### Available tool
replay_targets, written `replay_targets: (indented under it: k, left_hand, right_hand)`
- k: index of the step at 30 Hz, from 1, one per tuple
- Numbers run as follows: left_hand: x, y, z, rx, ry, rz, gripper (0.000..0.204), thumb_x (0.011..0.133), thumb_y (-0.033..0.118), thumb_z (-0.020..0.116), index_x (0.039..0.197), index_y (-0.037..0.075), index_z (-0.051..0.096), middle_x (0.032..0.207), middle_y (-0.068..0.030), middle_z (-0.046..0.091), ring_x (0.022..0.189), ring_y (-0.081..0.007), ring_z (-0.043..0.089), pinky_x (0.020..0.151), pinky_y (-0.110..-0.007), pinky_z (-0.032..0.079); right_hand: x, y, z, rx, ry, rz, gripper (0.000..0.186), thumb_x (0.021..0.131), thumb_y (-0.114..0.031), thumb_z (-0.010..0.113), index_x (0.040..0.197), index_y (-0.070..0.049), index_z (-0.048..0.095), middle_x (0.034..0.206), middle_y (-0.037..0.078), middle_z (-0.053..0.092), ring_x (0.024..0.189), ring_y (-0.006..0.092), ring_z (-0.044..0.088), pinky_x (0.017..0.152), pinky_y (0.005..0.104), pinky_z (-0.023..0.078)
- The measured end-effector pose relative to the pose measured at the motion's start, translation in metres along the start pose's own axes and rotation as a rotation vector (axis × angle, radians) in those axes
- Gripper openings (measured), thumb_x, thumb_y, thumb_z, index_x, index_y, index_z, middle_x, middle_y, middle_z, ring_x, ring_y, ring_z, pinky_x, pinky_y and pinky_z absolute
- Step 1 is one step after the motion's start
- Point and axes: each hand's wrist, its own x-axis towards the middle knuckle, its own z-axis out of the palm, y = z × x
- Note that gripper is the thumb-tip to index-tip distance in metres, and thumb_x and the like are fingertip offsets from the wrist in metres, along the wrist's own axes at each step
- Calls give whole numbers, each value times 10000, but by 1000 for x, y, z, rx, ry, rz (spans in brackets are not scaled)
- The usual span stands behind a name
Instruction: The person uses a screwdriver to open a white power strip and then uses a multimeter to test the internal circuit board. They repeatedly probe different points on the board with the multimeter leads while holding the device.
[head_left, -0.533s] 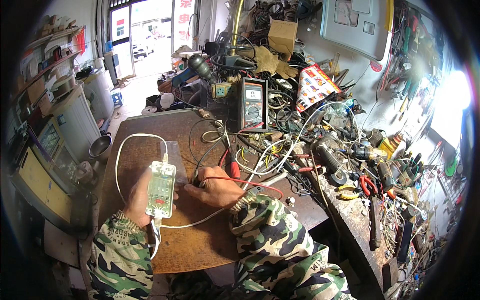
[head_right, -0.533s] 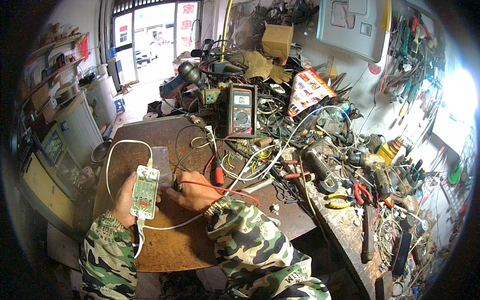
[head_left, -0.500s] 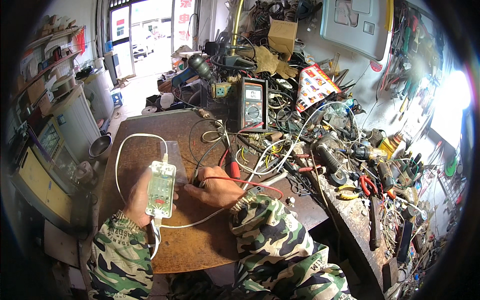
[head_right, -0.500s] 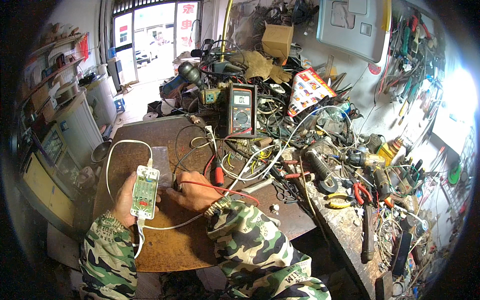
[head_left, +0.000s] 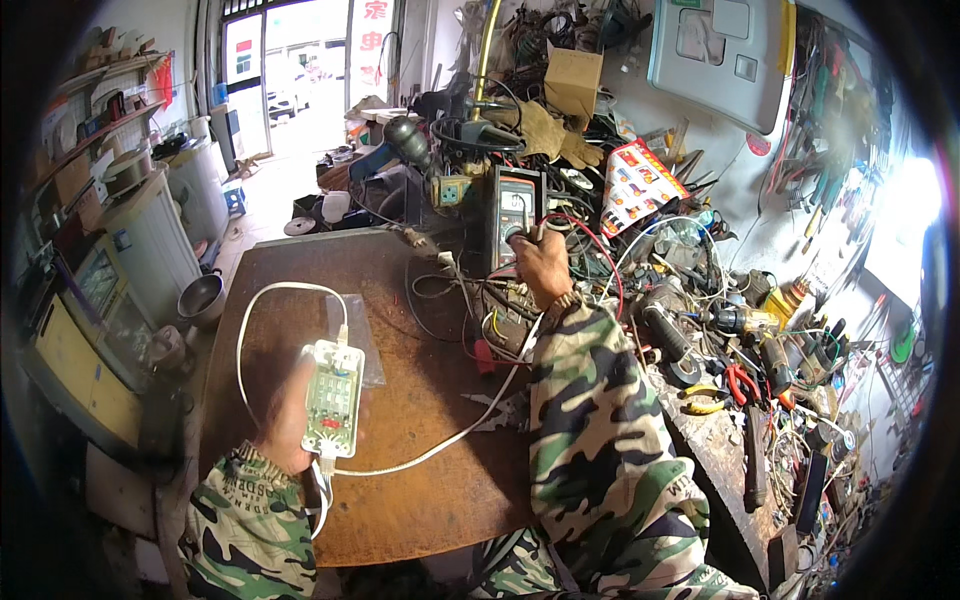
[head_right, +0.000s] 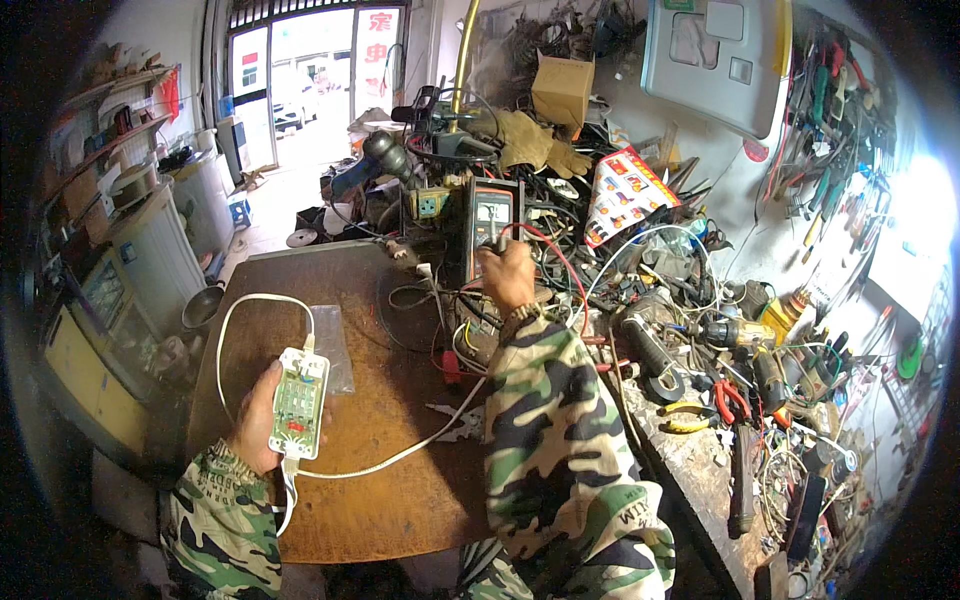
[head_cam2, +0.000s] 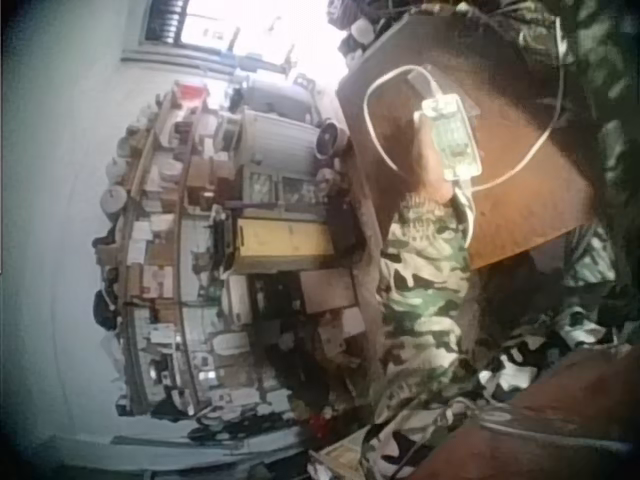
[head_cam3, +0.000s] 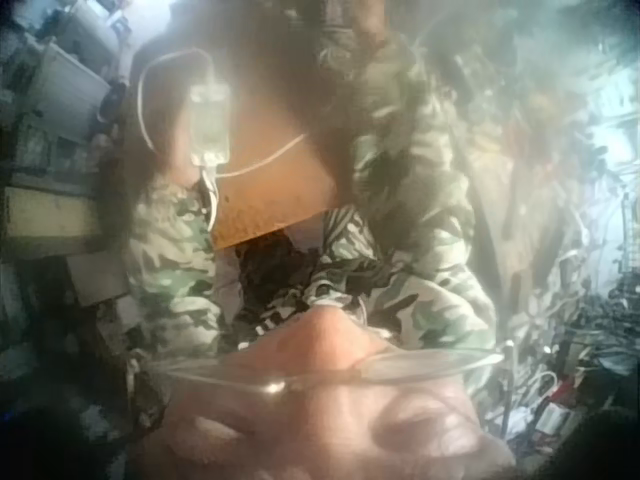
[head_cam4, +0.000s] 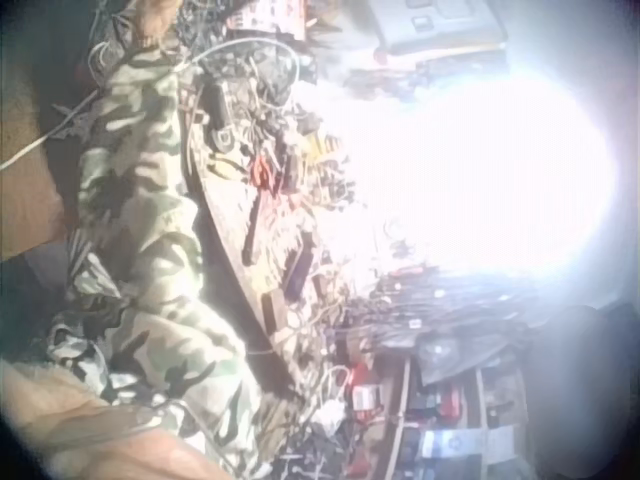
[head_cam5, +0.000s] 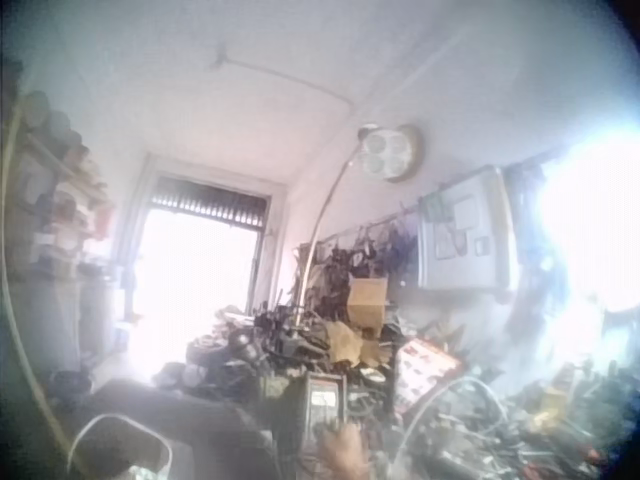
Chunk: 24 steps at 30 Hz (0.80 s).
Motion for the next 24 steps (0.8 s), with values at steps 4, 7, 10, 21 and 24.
replay_targets:
  k: [4,7,10,21,24]
  left_hand:
    - [-1,1,1,-1,24,-3,587,984,564,375,1251,72,550,969,-148,678,806,-242,681,603,-399,593]
    - [-3,0,-4,-9,28,-16,587,983,570,368,1246,80,558,977,-148,680,805,-238,680,607,-404,594]
    - [-3,0,-6,-7,34,-44,598,975,590,377,1244,89,562,988,-158,680,811,-242,680,623,-412,595]
    - [-3,1,-2,-1,62,-59,629,953,620,407,1244,85,561,990,-162,674,825,-249,683,614,-413,603]
    - [-3,0,-5,-22,53,-58,630,954,620,403,1247,85,561,990,-164,675,827,-251,684,613,-413,604]
  right_hand:
    - [31,39,2,-420,275,-15,382,762,-316,722,853,44,633,806,253,679,780,435,667,721,480,521]
    - [37,35,6,-498,312,-15,470,753,-388,744,842,59,632,828,289,669,846,479,646,756,501,511]
    - [35,29,13,-503,276,5,540,744,-426,754,860,88,630,860,317,659,911,474,640,800,484,506]
    - [40,25,19,-453,269,129,499,690,-351,823,863,76,631,963,267,671,954,403,646,834,448,493]
    - [40,26,20,-421,262,132,468,702,-344,810,844,65,631,936,260,672,948,394,649,825,443,497]
